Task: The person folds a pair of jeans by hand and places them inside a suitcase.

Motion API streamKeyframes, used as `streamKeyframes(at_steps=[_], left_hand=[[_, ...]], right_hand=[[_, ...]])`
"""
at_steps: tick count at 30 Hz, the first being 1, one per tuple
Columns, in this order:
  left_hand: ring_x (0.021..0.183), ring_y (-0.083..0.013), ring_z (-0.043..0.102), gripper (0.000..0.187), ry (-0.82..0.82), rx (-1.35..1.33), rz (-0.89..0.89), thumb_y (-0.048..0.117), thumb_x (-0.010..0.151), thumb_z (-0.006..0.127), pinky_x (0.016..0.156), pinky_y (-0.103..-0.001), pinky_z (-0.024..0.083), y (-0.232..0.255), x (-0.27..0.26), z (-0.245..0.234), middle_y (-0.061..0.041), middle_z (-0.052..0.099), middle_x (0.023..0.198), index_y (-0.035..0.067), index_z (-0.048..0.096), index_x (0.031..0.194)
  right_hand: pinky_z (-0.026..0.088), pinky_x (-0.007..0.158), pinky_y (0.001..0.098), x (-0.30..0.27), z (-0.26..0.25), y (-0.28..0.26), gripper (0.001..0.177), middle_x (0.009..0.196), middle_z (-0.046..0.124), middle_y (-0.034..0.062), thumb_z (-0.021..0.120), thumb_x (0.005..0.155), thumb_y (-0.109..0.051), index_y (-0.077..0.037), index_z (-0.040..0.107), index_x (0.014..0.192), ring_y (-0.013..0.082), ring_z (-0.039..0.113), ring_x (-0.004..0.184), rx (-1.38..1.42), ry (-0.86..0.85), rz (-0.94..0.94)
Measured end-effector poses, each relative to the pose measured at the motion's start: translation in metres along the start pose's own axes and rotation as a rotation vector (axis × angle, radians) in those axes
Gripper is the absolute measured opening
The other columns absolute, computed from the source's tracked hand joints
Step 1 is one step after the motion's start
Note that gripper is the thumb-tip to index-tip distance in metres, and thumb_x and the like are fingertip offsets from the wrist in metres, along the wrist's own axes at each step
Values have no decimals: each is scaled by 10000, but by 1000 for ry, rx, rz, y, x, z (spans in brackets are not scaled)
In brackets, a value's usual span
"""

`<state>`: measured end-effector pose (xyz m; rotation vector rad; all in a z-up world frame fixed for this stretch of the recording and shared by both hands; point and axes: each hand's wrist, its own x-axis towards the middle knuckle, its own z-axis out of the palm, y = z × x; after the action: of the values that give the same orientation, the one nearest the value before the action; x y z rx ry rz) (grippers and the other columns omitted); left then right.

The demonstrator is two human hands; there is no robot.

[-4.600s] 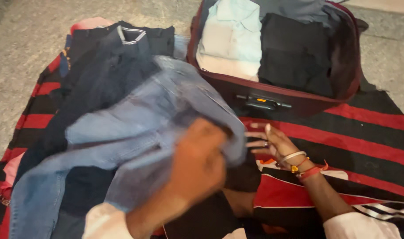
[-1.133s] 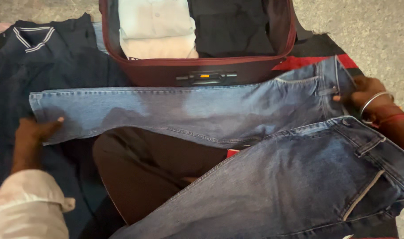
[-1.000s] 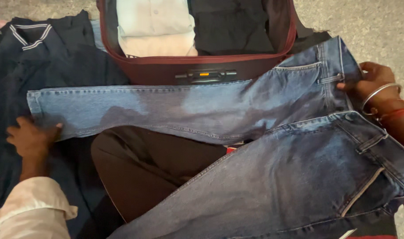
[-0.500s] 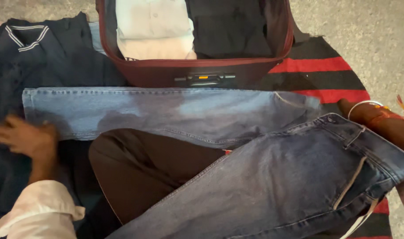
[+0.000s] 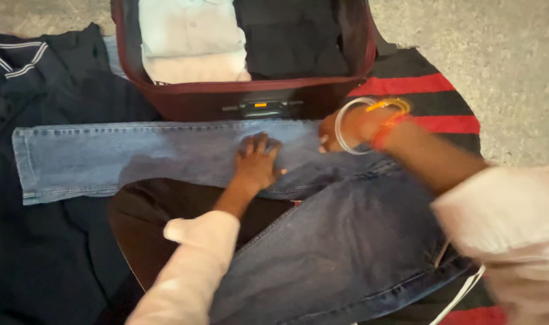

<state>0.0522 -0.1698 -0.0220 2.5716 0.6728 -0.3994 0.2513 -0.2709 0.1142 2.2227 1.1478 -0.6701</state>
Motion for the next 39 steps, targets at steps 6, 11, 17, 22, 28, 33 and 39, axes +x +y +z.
streamKeyframes(at_steps=[6, 11, 17, 22, 28, 33, 39], left_hand=[[1567, -411, -129, 1123, -14, 15, -81, 650, 758, 779, 1206, -705, 30, 4, -5, 19, -84, -110, 1728, 366, 135, 1633], [1565, -406, -127, 1114, 9, 15, -79, 657, 751, 784, 1192, -719, 33, 3, -5, 26, -87, -96, 1721, 373, 148, 1620], [1566, -434, -84, 1111, 79, -9, -78, 640, 734, 799, 1191, -718, 57, 3, -10, 30, -107, -61, 1724, 362, 197, 1626], [1564, -443, -64, 1090, 163, -23, -94, 672, 738, 781, 1193, -719, 59, 6, -16, 28, -109, -47, 1723, 376, 209, 1618], [1560, -423, -169, 1211, -41, 17, -187, 766, 700, 744, 1192, -720, 14, 9, -14, 17, -94, -163, 1721, 392, 74, 1635], [1551, -415, -227, 1290, -85, 24, -203, 787, 668, 757, 1181, -744, -3, 6, -10, 23, -80, -235, 1708, 389, 16, 1647], [1548, -414, -267, 1419, -82, 52, -289, 853, 555, 778, 1161, -794, -32, -24, -2, 27, -17, -277, 1706, 415, -23, 1641]], right_hand=[[520, 985, 540, 68, 102, 12, 783, 1310, 660, 226, 811, 829, -481, -173, 478, 1467, 437, 623, 1225, 360, 190, 218], [533, 924, 547, 126, 154, 54, 797, 1220, 659, 293, 876, 784, -413, -108, 495, 1414, 478, 628, 1153, 531, 289, 261], [573, 892, 515, 158, 168, 57, 389, 1058, 748, 222, 813, 861, -329, -76, 671, 1120, 436, 708, 1038, 715, 602, 297], [543, 848, 577, 142, 147, 45, 388, 1088, 743, 213, 741, 977, -318, -78, 599, 1247, 476, 684, 1033, 766, 828, 335], [473, 1005, 584, 110, 136, 2, 1083, 1466, 466, 218, 815, 815, -458, -81, 165, 1595, 468, 505, 1299, 620, 406, 435], [316, 1195, 627, 80, 142, -71, 1065, 1724, 148, 168, 729, 831, -609, -127, 194, 1616, 438, 239, 1550, 363, 582, 16], [26, 1222, 677, 80, 146, -67, 1025, 1742, -69, -31, 486, 858, -812, -340, 39, 1649, 407, -101, 1579, 260, 239, -182]])
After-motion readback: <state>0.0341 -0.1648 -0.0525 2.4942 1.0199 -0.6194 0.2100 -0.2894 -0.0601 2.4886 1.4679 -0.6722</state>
